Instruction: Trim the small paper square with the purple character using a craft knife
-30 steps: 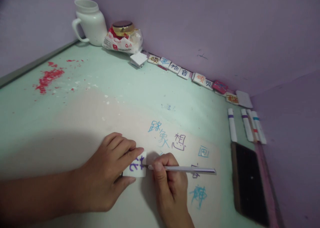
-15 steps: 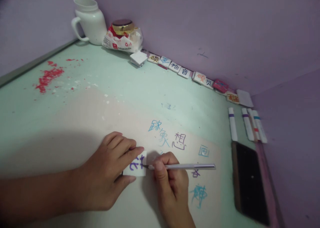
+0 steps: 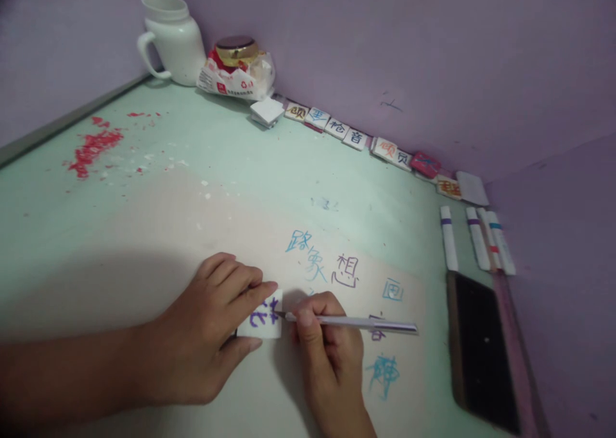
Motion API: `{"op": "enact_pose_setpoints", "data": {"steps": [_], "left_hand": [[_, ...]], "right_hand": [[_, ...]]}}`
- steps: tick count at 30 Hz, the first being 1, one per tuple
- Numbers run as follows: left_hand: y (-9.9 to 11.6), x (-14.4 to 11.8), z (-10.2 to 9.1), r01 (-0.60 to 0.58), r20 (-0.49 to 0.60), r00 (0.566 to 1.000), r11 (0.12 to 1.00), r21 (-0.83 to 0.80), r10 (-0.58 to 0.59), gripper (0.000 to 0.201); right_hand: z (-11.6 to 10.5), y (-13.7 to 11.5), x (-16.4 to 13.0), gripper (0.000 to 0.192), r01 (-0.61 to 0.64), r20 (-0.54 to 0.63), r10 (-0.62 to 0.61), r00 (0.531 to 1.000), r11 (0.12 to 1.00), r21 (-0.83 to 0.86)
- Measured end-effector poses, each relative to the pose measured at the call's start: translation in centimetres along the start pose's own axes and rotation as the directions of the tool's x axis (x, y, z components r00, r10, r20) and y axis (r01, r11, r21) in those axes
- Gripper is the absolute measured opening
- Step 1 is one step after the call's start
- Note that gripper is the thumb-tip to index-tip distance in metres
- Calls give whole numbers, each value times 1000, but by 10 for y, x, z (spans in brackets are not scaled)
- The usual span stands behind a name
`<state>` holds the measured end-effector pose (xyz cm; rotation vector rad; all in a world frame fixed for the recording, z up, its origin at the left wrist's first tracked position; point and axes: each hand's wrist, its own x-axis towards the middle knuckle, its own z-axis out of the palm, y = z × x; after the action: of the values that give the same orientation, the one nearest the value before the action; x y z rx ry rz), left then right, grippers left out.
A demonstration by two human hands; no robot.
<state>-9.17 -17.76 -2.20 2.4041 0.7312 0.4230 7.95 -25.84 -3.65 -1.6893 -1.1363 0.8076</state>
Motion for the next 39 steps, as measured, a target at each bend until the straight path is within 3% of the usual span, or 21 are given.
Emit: {"op": "enact_pose_setpoints", "data": {"steps": [5, 11, 17, 22, 25, 28, 32, 36, 39], "left_hand": [[0, 1, -1, 4, 22, 1000, 1000, 6, -5, 39], [0, 0, -1, 1, 4, 1000, 1000, -2, -1, 39], [0, 1, -2, -1, 16, 1000, 1000, -2, 1, 39], [0, -1, -1, 1, 7, 1000, 1000, 1, -1, 39], [-1, 0, 0, -2, 3, 1000, 1000, 9, 2, 39], [0, 0, 1, 37, -51, 998, 997, 67, -33, 42], [3, -8, 5, 10, -161, 987, 992, 124, 11, 70], [6, -22, 5, -105, -288, 949, 991, 82, 125, 52], [6, -25, 1, -122, -298, 946, 992, 29, 125, 40]], "right_hand": [[2, -2, 0, 31, -39, -39, 40, 998, 999, 8], [-2, 2, 2, 33, 55, 42, -56, 998, 998, 24], [4, -4, -1, 30, -62, -47, 64, 997, 997, 56], [-1, 1, 3, 30, 39, 43, -40, 998, 999, 33], [-3, 3, 4, 28, 37, 16, -38, 999, 998, 43], [-2, 5, 2, 26, -1, -36, 6, 999, 992, 125], [-1, 7, 0, 27, -76, -86, 101, 991, 964, 256], [0, 7, 0, 28, -101, -133, 151, 980, 942, 320], [-1, 7, -2, 28, -93, -148, 151, 977, 935, 343]]}}
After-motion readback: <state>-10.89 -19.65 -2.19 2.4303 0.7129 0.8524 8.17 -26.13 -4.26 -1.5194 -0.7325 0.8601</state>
